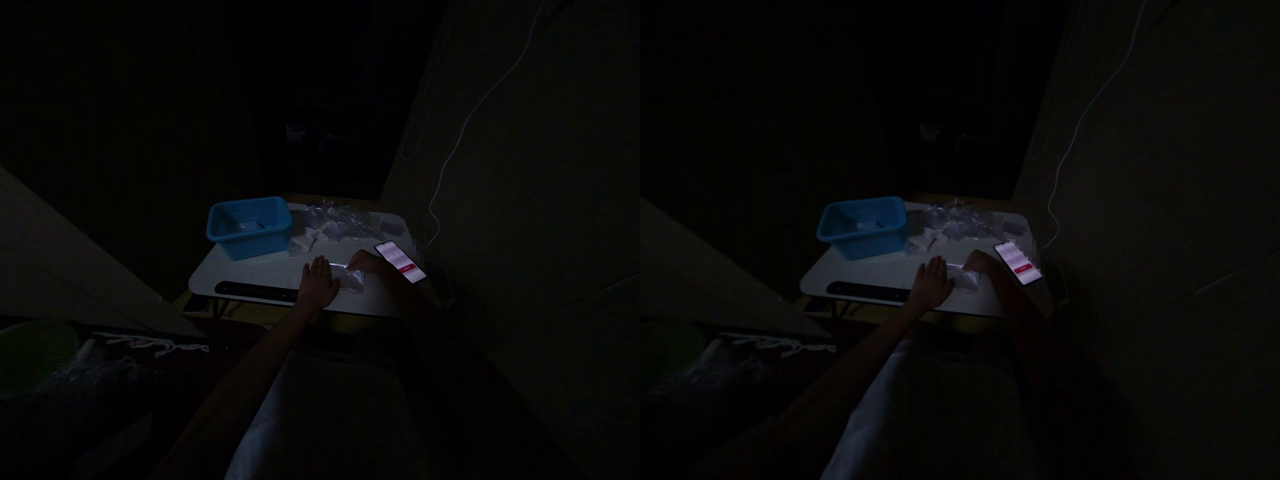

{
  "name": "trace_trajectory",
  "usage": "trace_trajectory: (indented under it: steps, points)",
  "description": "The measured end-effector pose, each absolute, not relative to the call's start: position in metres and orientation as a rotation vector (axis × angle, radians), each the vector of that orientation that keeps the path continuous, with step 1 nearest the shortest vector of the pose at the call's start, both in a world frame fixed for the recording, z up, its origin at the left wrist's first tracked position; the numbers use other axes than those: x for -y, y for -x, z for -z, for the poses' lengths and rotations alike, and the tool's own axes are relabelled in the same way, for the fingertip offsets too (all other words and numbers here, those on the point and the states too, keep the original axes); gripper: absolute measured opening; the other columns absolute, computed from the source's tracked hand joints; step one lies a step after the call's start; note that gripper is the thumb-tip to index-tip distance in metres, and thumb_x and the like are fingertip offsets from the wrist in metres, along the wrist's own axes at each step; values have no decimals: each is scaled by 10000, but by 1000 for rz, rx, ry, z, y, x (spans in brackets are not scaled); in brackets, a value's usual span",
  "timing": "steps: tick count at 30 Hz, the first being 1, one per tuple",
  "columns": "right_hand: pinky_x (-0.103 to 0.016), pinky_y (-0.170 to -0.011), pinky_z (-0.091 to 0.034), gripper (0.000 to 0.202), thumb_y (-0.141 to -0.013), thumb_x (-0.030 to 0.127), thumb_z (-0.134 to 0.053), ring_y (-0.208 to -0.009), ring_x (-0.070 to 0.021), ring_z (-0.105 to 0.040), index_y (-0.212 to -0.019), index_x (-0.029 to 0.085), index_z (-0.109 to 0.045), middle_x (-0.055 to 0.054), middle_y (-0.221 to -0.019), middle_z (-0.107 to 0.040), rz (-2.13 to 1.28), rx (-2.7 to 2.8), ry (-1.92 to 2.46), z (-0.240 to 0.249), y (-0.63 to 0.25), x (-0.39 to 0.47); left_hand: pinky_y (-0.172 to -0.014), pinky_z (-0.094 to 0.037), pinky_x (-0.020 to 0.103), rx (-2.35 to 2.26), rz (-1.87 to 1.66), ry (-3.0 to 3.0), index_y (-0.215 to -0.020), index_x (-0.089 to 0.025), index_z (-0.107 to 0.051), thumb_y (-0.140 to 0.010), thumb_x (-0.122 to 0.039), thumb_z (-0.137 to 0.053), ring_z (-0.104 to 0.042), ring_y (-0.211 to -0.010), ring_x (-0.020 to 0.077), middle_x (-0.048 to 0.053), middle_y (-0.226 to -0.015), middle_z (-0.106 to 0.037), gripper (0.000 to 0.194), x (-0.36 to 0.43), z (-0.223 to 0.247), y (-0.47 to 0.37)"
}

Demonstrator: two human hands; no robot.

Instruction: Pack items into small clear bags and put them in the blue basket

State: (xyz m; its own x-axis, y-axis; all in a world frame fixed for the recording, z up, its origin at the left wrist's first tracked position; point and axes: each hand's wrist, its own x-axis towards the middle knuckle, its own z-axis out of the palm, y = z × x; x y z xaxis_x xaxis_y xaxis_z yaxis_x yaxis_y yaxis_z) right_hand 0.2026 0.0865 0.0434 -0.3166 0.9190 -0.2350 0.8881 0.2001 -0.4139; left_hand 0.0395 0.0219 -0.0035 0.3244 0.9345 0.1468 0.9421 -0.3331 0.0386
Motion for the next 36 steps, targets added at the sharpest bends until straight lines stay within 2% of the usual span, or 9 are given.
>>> trace_trajectory:
  steps: [5, 13, 22, 36]
  points:
    - [-238, -531, -431, 157, -689, 258, -643, -638, -176, -581, -671, 114, -702, -76, -639, -656, -746, 2380, 1794, -43, -202, -86, -1041, -158, 434, 1794, 207, 2527, -1346, -42, -264, -873, -432, -190, -189, -1315, 254, 169, -1418, -243, 618, -22, 2, -40]
    - [-239, -543, -423, 113, -693, 182, -606, -619, -155, -571, -691, 118, -699, -71, -672, -669, -789, 2336, 1854, -40, -203, -87, -1039, -160, 433, 1799, 214, 2527, -1342, -35, -267, -873, -426, -187, -193, -1313, 254, 172, -1414, -250, 616, -22, 2, -40]
    - [-217, -511, -392, 130, -681, 222, -620, -581, -133, -550, -631, 116, -675, -51, -621, -650, -818, 2330, 1843, -38, -203, -89, -1040, -158, 438, 1801, 195, 2525, -1346, -26, -256, -872, -427, -187, -185, -1316, 258, 172, -1418, -240, 625, -23, 3, -40]
    - [-226, -530, -412, 112, -669, 178, -621, -610, -158, -574, -644, 91, -687, -74, -639, -657, -800, 2336, 1815, -45, -201, -86, -1042, -162, 432, 1803, 198, 2525, -1344, -37, -266, -872, -428, -197, -188, -1316, 251, 166, -1419, -242, 617, -21, 1, -40]
